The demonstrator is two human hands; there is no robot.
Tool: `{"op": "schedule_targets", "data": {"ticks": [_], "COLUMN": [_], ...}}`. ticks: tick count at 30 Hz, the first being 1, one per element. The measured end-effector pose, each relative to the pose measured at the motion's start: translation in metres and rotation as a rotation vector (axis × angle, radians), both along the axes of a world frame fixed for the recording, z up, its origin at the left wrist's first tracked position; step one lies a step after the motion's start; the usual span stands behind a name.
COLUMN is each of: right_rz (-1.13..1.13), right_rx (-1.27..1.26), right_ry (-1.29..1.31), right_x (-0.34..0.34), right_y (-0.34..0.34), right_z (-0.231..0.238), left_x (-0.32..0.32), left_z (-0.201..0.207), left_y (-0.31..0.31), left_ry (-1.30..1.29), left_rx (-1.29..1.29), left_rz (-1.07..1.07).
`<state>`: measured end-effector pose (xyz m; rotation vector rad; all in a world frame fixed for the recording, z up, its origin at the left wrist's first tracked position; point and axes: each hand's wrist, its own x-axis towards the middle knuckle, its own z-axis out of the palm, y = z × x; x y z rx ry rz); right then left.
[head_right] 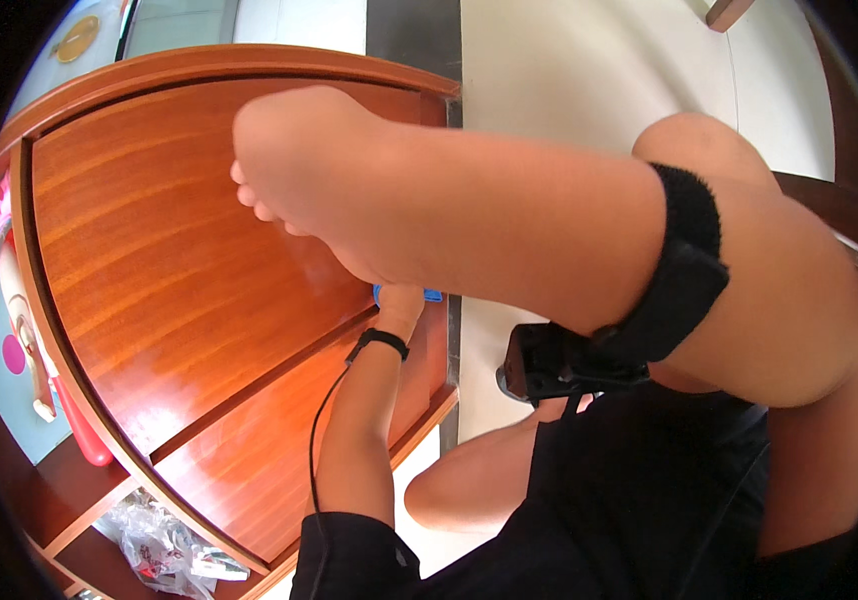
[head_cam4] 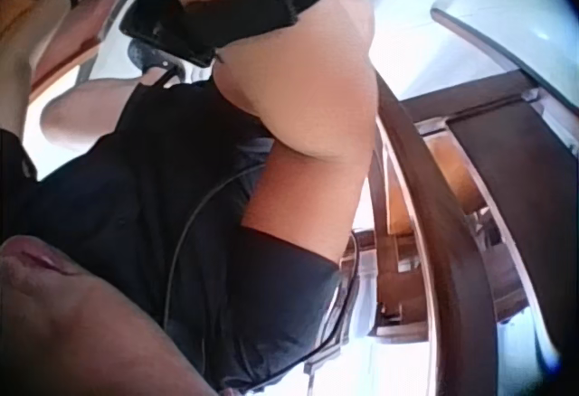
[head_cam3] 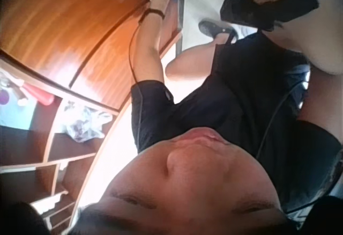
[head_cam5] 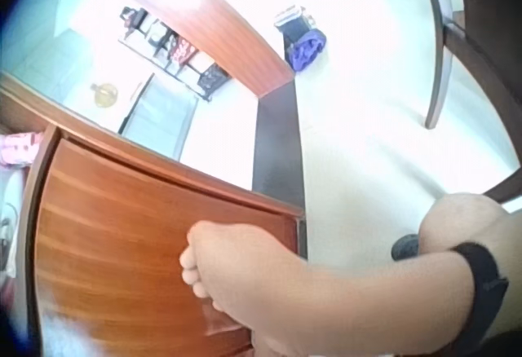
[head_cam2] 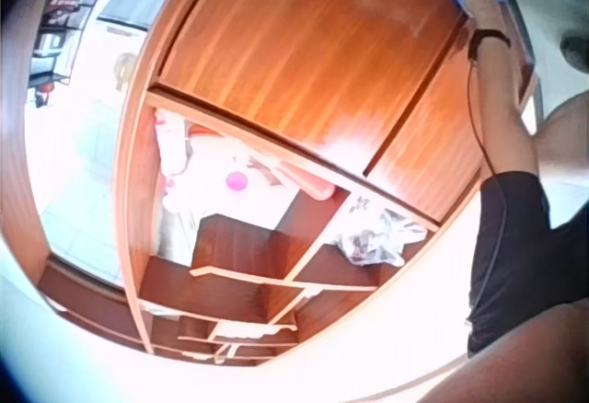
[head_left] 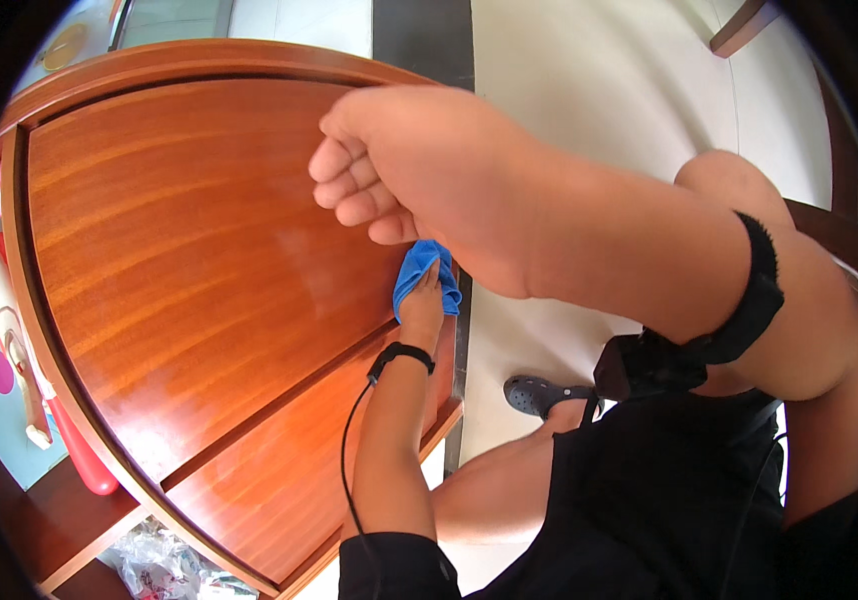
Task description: The person wipes the exterior surfaces and doors of a wooden cabinet using a blue cloth.
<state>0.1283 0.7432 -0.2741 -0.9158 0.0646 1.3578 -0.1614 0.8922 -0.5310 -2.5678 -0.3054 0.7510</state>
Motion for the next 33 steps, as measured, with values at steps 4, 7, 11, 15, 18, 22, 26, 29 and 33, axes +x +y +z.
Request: {"op": "schedule_targets", "data": {"ticks": [4, 7, 11, 15, 18, 22, 26, 29, 33], "right_rz": [-0.037, -0.024, 0.02, -0.085, 0.012, -0.169, -0.214, -0.241, -0.209], "right_rx": [0.201, 0.127, 0.107, 0.054, -0.018, 0.122, 0.1, 0.091, 0.08], "right_ry": [-0.048, -0.043, -0.062, 0.041, 0.1, 0.035, 0.027, 0.055, 0.163], "right_x": [-0.012, -0.011, -0.012, 0.02, 0.025, 0.008, 0.01, 0.018, 0.037], "right_y": [0.009, 0.006, 0.004, -0.004, -0.008, 0.01, 0.004, 0.012, 0.012], "right_z": [0.021, 0.036, 0.051, 0.027, 0.069, 0.03, 0.026, 0.022, 0.031], "left_x": [-0.06, -0.045, -0.032, 0.046, 0.02, 0.061, 0.124, 0.171, 0.199], "left_z": [0.03, 0.03, 0.016, -0.007, -0.03, -0.054, -0.001, 0.052, 0.094], "left_y": [0.026, 0.016, 0.039, 0.007, 0.058, 0.093, 0.091, 0.093, 0.097], "left_ry": [0.237, 0.265, 0.102, 0.272, -0.004, -0.191, -0.263, -0.41, -0.588], "left_rx": [0.007, -0.089, -0.091, -0.212, 0.007, 0.013, 0.019, 0.093, 0.193], "left_rz": [-0.069, 0.106, 0.095, 0.243, 0.008, -0.076, -0.116, -0.187, -0.242]}}
